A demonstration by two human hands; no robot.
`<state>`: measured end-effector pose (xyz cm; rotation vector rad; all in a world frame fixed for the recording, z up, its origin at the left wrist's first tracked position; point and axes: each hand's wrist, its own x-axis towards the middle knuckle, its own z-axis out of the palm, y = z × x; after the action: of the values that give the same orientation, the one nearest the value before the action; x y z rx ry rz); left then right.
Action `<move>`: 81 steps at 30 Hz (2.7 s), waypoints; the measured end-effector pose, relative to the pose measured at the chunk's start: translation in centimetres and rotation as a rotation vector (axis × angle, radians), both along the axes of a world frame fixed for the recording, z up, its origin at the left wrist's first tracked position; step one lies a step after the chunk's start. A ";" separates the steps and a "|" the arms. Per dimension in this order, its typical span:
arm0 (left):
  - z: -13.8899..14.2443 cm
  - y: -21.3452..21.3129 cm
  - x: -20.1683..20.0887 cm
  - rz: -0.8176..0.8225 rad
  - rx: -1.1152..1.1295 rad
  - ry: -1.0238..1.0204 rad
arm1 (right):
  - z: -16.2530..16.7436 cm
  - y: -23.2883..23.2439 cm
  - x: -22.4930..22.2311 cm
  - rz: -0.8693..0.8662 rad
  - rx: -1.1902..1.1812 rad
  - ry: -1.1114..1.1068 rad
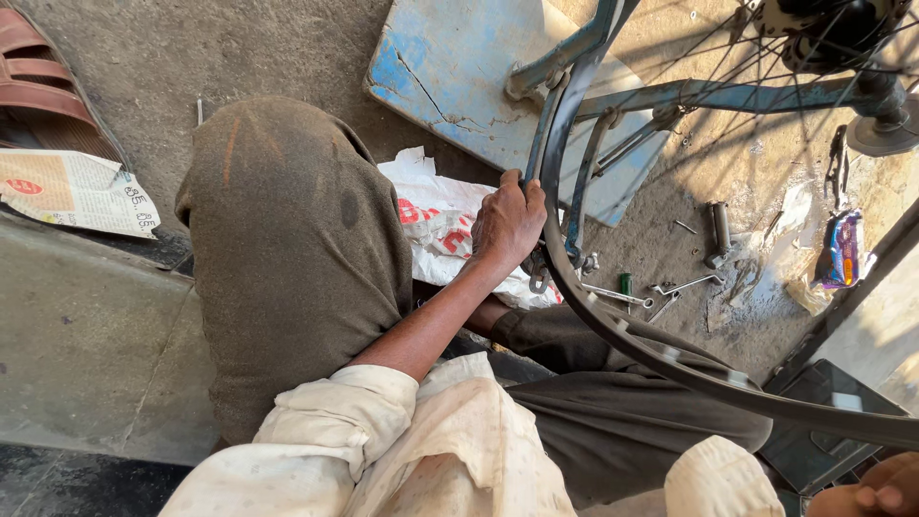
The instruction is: The person sits on the ground truing a bicycle wheel mounted in a truing stand. They use a spoke wrench to turn spoke nipples around the rim, spin the wheel to check alignment, and reposition the wheel in the stand while continuing spoke adjustments.
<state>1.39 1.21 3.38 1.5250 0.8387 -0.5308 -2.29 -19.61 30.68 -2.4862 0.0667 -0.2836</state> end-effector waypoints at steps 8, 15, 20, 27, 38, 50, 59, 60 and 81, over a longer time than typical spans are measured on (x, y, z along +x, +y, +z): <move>0.2 0.1 0.0 0.002 -0.066 0.040 | 0.2 2.1 -2.3 -0.004 -0.119 0.136; -0.2 -0.2 -0.1 -0.003 -0.049 0.022 | -1.2 -2.4 -1.9 0.065 0.306 0.075; -0.2 -0.2 -0.1 -0.020 -0.034 0.044 | -1.9 -7.4 0.2 0.097 0.260 -0.032; 0.2 0.1 0.0 -0.009 -0.038 0.038 | -1.4 5.1 -3.8 -0.074 0.109 0.091; -0.1 -0.1 -0.2 -0.002 -0.021 0.023 | -6.9 6.5 -5.3 0.160 0.185 0.075; 0.1 0.0 -0.2 0.008 -0.031 0.020 | -11.6 4.8 -5.8 0.267 0.250 0.113; 0.2 0.2 -0.2 0.019 -0.073 0.018 | -6.0 5.9 -4.9 0.084 0.263 0.000; 0.2 0.1 -0.2 0.018 -0.068 0.011 | -5.3 6.3 -4.6 0.075 0.317 -0.025; -0.4 -0.2 -0.2 0.019 -0.105 0.063 | -5.7 7.3 -4.4 0.160 0.168 0.052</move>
<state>1.23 1.03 2.97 1.4094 0.8596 -0.6020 -6.71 -12.35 24.98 -2.3159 -0.0841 -0.1401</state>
